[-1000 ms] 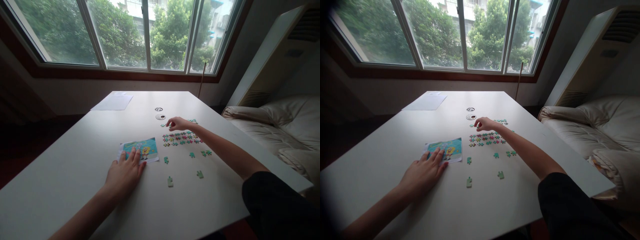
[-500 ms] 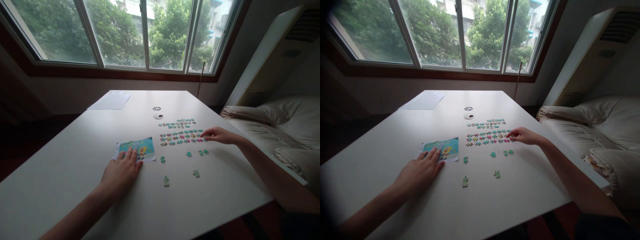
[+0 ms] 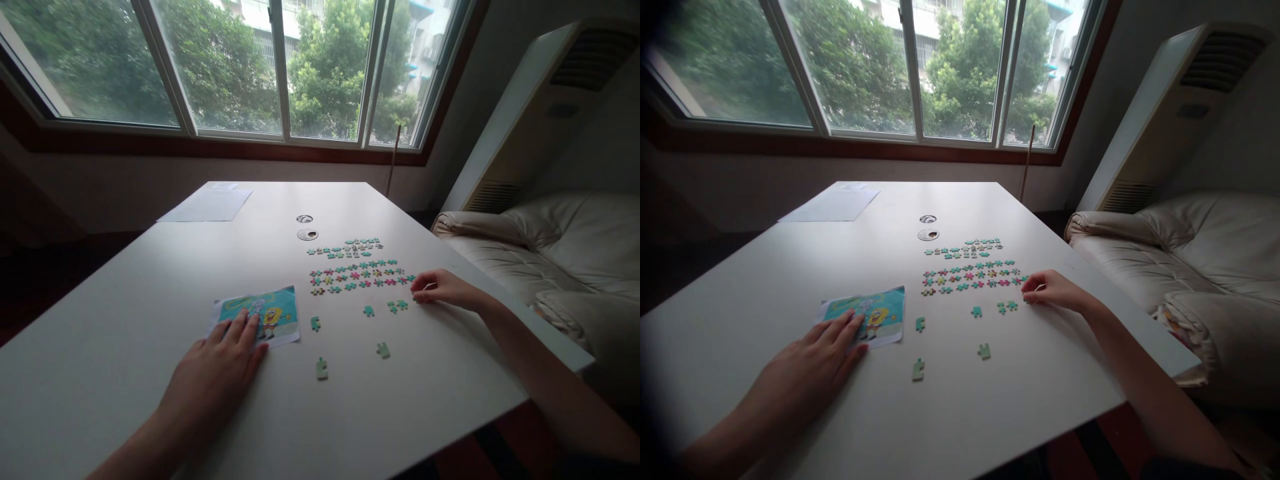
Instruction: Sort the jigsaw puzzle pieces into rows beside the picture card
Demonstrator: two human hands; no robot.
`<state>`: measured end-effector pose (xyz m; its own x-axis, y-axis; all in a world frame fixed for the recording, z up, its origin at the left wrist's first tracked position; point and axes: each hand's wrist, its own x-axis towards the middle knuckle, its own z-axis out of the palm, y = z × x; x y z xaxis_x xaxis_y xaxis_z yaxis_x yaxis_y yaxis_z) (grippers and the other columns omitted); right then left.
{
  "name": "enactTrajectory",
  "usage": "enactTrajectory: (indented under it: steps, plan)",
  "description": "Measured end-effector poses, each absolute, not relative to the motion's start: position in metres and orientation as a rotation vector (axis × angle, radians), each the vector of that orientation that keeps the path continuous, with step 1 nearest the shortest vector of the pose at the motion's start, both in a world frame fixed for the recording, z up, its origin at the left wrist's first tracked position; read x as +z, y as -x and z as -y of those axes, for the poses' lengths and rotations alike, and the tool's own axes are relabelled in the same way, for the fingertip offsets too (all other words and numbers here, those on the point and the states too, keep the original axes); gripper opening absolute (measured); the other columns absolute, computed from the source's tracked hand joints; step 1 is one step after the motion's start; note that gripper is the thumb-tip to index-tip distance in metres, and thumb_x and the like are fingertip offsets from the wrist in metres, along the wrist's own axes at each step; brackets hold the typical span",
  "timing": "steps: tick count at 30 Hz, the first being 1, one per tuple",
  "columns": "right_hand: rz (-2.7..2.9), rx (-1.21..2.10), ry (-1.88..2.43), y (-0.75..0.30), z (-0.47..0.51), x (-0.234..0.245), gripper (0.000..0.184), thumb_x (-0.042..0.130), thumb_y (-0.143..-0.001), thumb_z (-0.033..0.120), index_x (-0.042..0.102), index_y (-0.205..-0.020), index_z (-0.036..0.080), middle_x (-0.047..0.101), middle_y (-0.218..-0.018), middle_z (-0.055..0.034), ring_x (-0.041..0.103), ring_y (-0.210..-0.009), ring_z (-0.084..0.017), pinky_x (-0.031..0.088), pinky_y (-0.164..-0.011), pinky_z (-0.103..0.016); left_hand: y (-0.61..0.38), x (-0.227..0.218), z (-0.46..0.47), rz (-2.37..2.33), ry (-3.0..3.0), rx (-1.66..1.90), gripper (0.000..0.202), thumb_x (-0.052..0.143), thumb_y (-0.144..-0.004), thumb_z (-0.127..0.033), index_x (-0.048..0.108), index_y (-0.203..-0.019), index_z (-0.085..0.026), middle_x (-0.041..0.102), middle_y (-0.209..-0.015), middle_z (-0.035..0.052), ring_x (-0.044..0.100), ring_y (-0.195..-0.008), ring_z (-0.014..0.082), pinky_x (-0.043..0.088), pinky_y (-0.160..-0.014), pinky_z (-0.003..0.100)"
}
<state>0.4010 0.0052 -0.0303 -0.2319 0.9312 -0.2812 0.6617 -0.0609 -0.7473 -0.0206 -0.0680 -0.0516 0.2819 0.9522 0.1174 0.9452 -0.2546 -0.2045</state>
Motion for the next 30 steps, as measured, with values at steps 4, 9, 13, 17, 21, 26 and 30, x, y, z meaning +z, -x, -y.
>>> enactTrajectory:
  steps: [4, 9, 13, 17, 21, 26, 30]
  plan:
    - [1.939, 1.186, 1.704, -0.396, -0.001, -0.031, 0.034, 0.061, -0.064, 0.043, 0.062, -0.080, 0.013, 0.060, -0.066, -0.0023, 0.049, -0.054, -0.010, 0.035, -0.048, -0.021, 0.023, -0.054, 0.071, 1.770, 2.306, 0.026, 0.052, 0.026, -0.086, -0.039, 0.045, -0.124, -0.010, 0.047, -0.127, 0.0148, 0.044, -0.111, 0.0309, 0.042, -0.079, 0.043]
    - [2.079, 1.016, 1.725, -0.394, -0.001, -0.034, 0.033, 0.061, -0.064, 0.043, 0.064, -0.078, 0.013, 0.062, -0.069, -0.0035, 0.053, -0.061, -0.013, 0.038, -0.054, -0.023, 0.023, -0.053, 0.071, 1.783, 2.312, 0.009, 0.052, 0.027, -0.085, -0.039, 0.045, -0.125, -0.010, 0.047, -0.127, 0.0138, 0.043, -0.111, 0.0304, 0.042, -0.079, 0.043]
    - [2.148, 0.904, 1.717, -0.399, -0.003, -0.035, 0.034, 0.058, -0.066, 0.046, 0.064, -0.077, 0.014, 0.062, -0.069, -0.0035, 0.053, -0.064, -0.015, 0.039, -0.057, -0.024, 0.023, -0.054, 0.071, 1.792, 2.320, -0.007, 0.052, 0.027, -0.085, -0.040, 0.045, -0.124, -0.011, 0.047, -0.127, 0.0135, 0.044, -0.111, 0.0305, 0.042, -0.080, 0.044]
    - [2.211, 0.933, 1.689, -0.407, -0.003, -0.032, 0.038, 0.061, -0.065, 0.046, 0.063, -0.085, 0.014, 0.060, -0.072, -0.0032, 0.052, -0.064, -0.014, 0.040, -0.058, -0.023, 0.024, -0.054, 0.071, 1.801, 2.335, -0.028, 0.053, 0.026, -0.085, -0.041, 0.045, -0.125, -0.011, 0.047, -0.127, 0.0137, 0.043, -0.111, 0.0308, 0.041, -0.080, 0.044]
    - [2.250, 0.968, 1.651, -0.409, -0.003, -0.031, 0.039, 0.065, -0.061, 0.043, 0.062, -0.087, 0.015, 0.058, -0.073, -0.0025, 0.049, -0.064, -0.012, 0.040, -0.058, -0.022, 0.024, -0.054, 0.071, 1.798, 2.340, -0.033, 0.053, 0.026, -0.085, -0.041, 0.045, -0.125, -0.011, 0.047, -0.127, 0.0137, 0.043, -0.112, 0.0313, 0.041, -0.080, 0.045]
    - [2.245, 0.982, 1.617, -0.404, -0.002, -0.032, 0.037, 0.064, -0.061, 0.044, 0.064, -0.086, 0.016, 0.056, -0.072, -0.0019, 0.046, -0.062, -0.011, 0.039, -0.057, -0.022, 0.024, -0.055, 0.071, 1.792, 2.344, -0.015, 0.053, 0.026, -0.085, -0.040, 0.044, -0.125, -0.011, 0.046, -0.128, 0.0140, 0.042, -0.112, 0.0312, 0.041, -0.081, 0.045]
    - [2.237, 1.018, 1.589, -0.401, -0.001, -0.030, 0.037, 0.064, -0.062, 0.044, 0.064, -0.087, 0.016, 0.055, -0.070, -0.0009, 0.045, -0.061, -0.010, 0.038, -0.056, -0.021, 0.024, -0.054, 0.071, 1.794, 2.334, -0.006, 0.053, 0.026, -0.085, -0.040, 0.044, -0.126, -0.011, 0.045, -0.128, 0.0139, 0.042, -0.113, 0.0309, 0.041, -0.081, 0.044]
